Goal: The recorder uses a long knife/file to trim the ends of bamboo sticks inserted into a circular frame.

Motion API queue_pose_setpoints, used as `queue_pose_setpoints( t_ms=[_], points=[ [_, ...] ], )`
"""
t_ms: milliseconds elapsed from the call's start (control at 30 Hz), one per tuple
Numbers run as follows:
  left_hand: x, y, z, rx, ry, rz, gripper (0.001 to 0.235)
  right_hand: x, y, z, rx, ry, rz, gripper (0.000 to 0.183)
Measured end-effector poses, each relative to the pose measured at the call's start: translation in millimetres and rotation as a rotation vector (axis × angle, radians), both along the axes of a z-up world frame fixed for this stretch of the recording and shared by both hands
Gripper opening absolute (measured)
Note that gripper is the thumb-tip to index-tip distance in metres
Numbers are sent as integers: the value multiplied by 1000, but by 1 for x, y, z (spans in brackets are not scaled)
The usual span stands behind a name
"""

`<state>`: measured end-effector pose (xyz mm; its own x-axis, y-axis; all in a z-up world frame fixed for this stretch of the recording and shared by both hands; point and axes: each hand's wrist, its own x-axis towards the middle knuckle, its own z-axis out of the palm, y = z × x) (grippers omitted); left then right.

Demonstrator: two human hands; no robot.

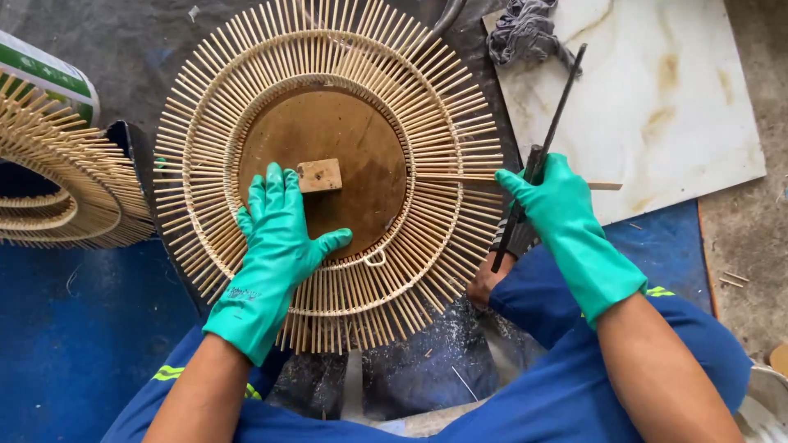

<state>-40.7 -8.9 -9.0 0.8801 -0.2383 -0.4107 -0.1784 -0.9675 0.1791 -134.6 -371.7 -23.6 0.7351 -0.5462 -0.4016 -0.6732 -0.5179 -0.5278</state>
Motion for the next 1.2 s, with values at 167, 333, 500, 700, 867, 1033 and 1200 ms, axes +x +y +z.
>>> queue_pose_setpoints(
  t_ms=[167, 333, 500, 700, 867, 1033, 1200],
  points=[
    [-1, -2, 1, 10, 9, 20, 137, -1, -1, 1, 5, -31, 6, 56],
    [-2, -7, 5, -6, 7, 15, 138, -23, 6, 42, -181, 3, 110, 58],
    [-3, -14, 17, 30, 70, 59, 136, -102, 46, 77, 717, -106, -214, 55],
    [0, -8, 11, -20, 57, 37, 135, -140, 96, 90, 1048, 37, -333, 59],
    [-4, 0, 11, -49, 56, -2, 132, -147, 101, 87, 976, 58, -275, 60],
    [5, 21, -8, -113, 34, -118, 131, -144, 91, 77, 1002, 22, -268, 59],
    [4, 7, -9, -21, 89, -32, 127, -127, 80, 80, 1111, 30, -374, 52]
  ],
)
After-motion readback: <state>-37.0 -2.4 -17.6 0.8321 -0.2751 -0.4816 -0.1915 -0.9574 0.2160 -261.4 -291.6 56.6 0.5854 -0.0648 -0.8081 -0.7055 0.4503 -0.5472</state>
